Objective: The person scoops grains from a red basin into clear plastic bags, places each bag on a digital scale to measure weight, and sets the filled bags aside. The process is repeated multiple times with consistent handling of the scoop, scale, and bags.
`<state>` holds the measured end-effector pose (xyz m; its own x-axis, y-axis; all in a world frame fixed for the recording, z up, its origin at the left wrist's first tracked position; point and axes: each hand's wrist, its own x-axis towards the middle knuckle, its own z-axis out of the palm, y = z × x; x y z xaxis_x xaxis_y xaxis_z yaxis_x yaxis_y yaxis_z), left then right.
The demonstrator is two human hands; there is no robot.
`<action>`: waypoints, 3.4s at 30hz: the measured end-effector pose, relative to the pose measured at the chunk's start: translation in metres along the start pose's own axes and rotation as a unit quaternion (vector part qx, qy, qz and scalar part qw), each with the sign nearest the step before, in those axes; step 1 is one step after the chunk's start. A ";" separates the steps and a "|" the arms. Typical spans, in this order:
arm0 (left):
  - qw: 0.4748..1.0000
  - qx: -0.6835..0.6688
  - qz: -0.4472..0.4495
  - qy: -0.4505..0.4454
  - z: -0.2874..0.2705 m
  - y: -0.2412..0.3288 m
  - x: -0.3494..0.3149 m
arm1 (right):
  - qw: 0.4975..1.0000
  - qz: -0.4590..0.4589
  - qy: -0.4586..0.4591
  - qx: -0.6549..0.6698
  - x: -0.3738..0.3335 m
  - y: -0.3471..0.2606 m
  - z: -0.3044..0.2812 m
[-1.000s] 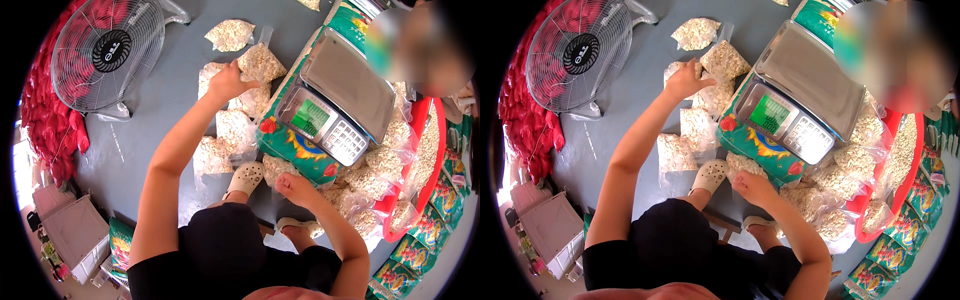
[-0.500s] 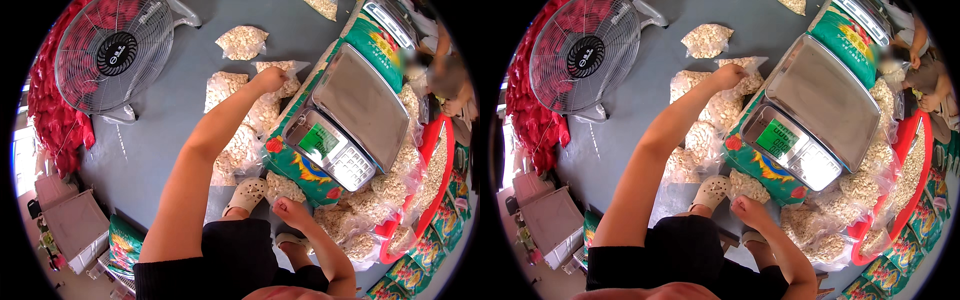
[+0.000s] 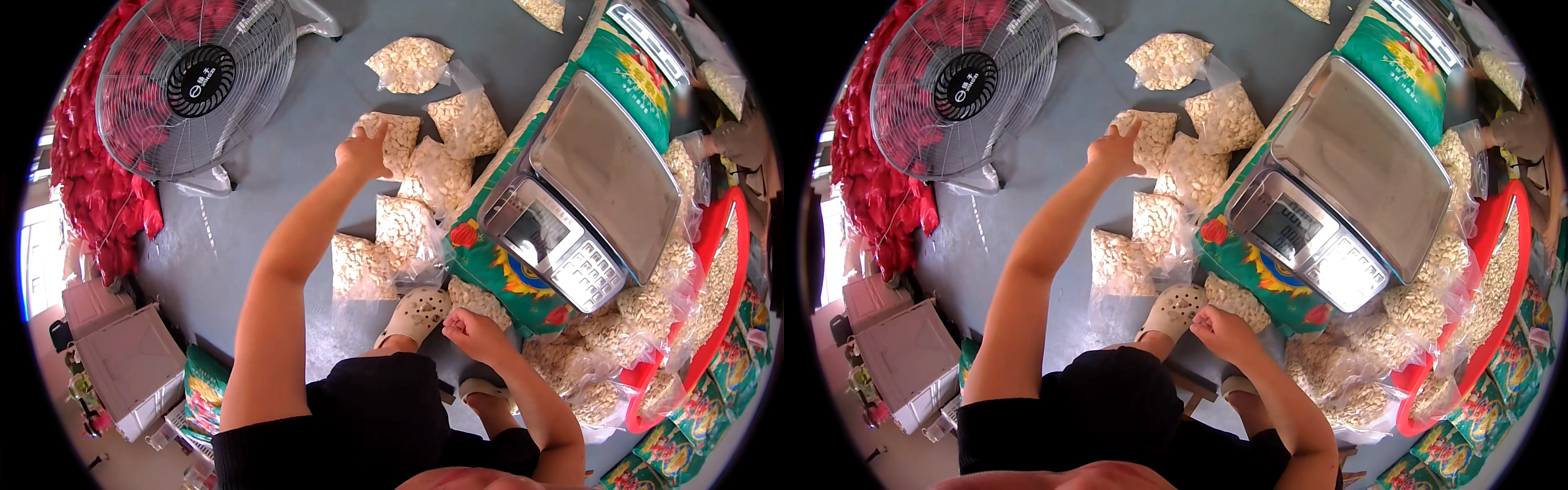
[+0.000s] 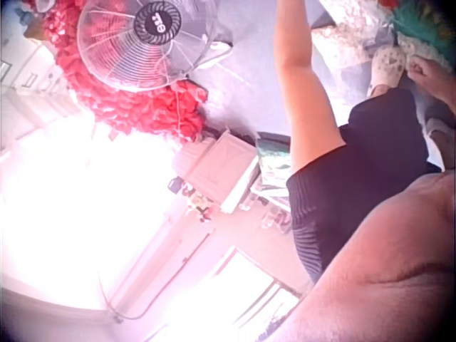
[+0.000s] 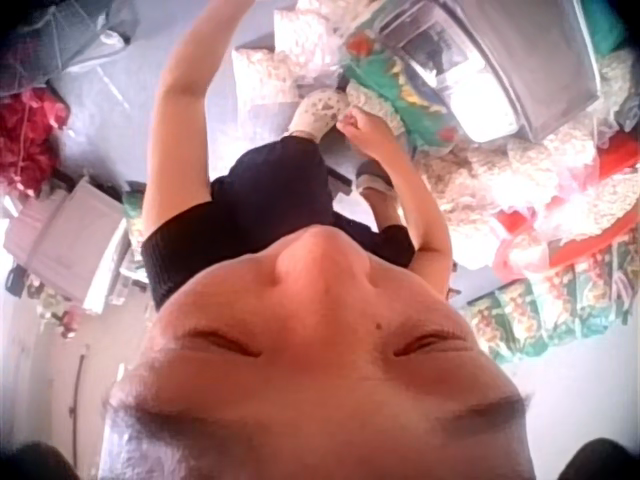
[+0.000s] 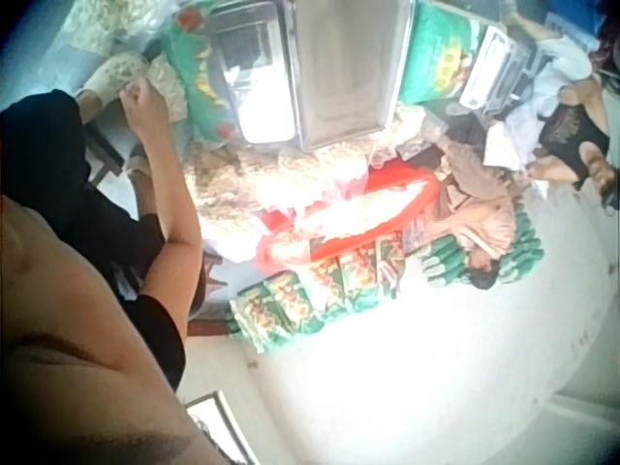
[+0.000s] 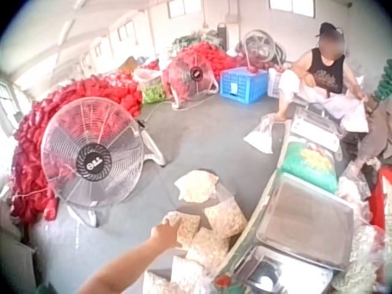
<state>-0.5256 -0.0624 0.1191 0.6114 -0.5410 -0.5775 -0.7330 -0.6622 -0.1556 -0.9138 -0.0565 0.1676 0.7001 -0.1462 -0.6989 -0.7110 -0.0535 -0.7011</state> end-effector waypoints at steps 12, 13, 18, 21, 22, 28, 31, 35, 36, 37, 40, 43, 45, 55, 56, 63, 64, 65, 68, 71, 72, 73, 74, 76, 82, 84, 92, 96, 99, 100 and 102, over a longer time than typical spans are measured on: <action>0.996 -0.073 0.040 -0.008 0.019 -0.018 0.019 | 0.998 -0.014 -0.022 -0.062 -0.006 -0.003 0.017; 0.994 -0.082 0.067 -0.005 0.016 -0.019 0.016 | 0.997 -0.014 -0.017 -0.073 -0.007 -0.002 0.017; 0.973 -0.027 0.145 -0.178 -0.006 -0.023 -0.003 | 0.997 -0.008 -0.015 -0.073 -0.015 0.010 0.013; 0.976 -0.075 0.088 -0.187 -0.035 -0.023 -0.001 | 0.998 0.013 -0.012 -0.063 -0.017 0.023 0.012; 0.987 -0.086 0.050 -0.127 -0.046 -0.025 0.012 | 0.998 0.020 -0.010 -0.061 -0.016 0.026 0.011; 0.986 -0.029 -0.053 0.155 -0.058 -0.001 0.123 | 0.998 0.040 -0.035 -0.032 -0.001 0.026 0.005; 0.979 -0.092 -0.133 0.121 -0.056 0.019 0.154 | 0.998 0.047 -0.041 -0.027 0.003 0.028 0.000; 0.980 -0.125 -0.090 0.125 -0.028 0.003 0.187 | 0.998 0.054 -0.030 -0.032 0.003 0.029 -0.008; 0.983 -0.118 -0.058 0.130 -0.033 0.003 0.180 | 0.998 0.057 -0.029 -0.025 0.004 0.031 -0.010; 0.974 -0.216 -0.021 0.069 -0.040 0.004 0.175 | 0.997 0.062 -0.025 -0.029 0.003 0.031 -0.013; 0.885 -0.457 0.074 -0.057 -0.084 -0.007 0.132 | 0.997 0.062 -0.022 -0.038 0.006 0.028 -0.017; 0.793 -0.587 0.145 -0.074 -0.103 -0.017 0.108 | 0.998 0.056 -0.020 -0.037 0.010 0.031 -0.015; 0.761 -0.621 0.169 -0.079 -0.132 -0.009 0.084 | 0.998 0.048 -0.021 -0.027 0.012 0.032 -0.014; 0.706 -0.587 0.148 0.367 -0.254 -0.048 0.136 | 0.999 0.014 0.042 -0.031 0.001 -0.001 -0.019; 0.746 -0.484 0.103 0.446 -0.260 -0.055 0.131 | 0.998 0.006 0.055 -0.037 -0.004 0.002 -0.017; 0.769 -0.540 0.304 0.158 -0.146 -0.043 0.033 | 0.988 0.009 0.081 -0.130 -0.062 0.031 -0.011; 0.776 -0.533 0.325 0.095 -0.112 -0.035 0.006 | 0.986 0.031 0.081 -0.139 -0.075 0.037 -0.016; 0.790 -0.517 0.327 0.036 -0.084 -0.029 -0.026 | 0.984 0.049 0.076 -0.152 -0.089 0.043 -0.022; 0.800 -0.533 0.277 0.001 -0.006 -0.010 -0.103 | 0.966 0.109 0.121 -0.203 -0.136 0.062 -0.041; 0.797 -0.561 0.224 -0.007 0.036 -0.001 -0.158 | 0.917 0.108 0.292 -0.248 -0.180 0.081 -0.070; 0.777 -0.593 0.212 -0.015 0.047 0.004 -0.173 | 0.877 0.077 0.383 -0.279 -0.193 0.086 -0.087; 0.770 -0.607 0.197 -0.027 0.053 0.008 -0.184 | 0.828 0.040 0.467 -0.307 -0.205 0.092 -0.107; 0.774 -0.601 0.193 -0.039 0.058 0.015 -0.194 | 0.764 0.043 0.529 -0.367 -0.219 0.095 -0.133; 0.801 -0.564 0.196 -0.050 0.055 0.036 -0.212 | 0.661 0.080 0.625 -0.408 -0.249 0.099 -0.181; 0.809 -0.505 0.288 -0.084 0.044 0.101 -0.238 | 0.708 0.299 0.500 -0.399 -0.264 0.107 -0.258; 0.808 -0.487 0.323 -0.071 0.042 0.117 -0.243 | 0.716 0.309 0.475 -0.408 -0.253 0.112 -0.268; 0.787 -0.494 0.349 -0.117 0.051 0.136 -0.240 | 0.772 0.145 0.475 -0.397 -0.241 0.175 -0.307; 0.783 -0.496 0.350 -0.135 0.054 0.132 -0.239 | 0.756 0.036 0.523 -0.392 -0.266 0.135 -0.298; 0.762 -0.534 0.351 -0.105 0.057 0.130 -0.239 | 0.724 -0.020 0.582 -0.370 -0.278 0.079 -0.296; 0.763 -0.532 0.350 -0.113 0.059 0.130 -0.239 | 0.724 -0.042 0.605 -0.328 -0.286 0.063 -0.299; 0.763 -0.529 0.350 -0.127 0.062 0.132 -0.238 | 0.702 -0.085 0.631 -0.318 -0.300 0.027 -0.308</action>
<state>-0.7863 0.0114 0.1864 0.0046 -0.9246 -0.3808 -0.1204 -0.3785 0.9177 -1.1629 -0.3187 0.4017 0.4483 -0.8224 0.3503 -0.7908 -0.5475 -0.2736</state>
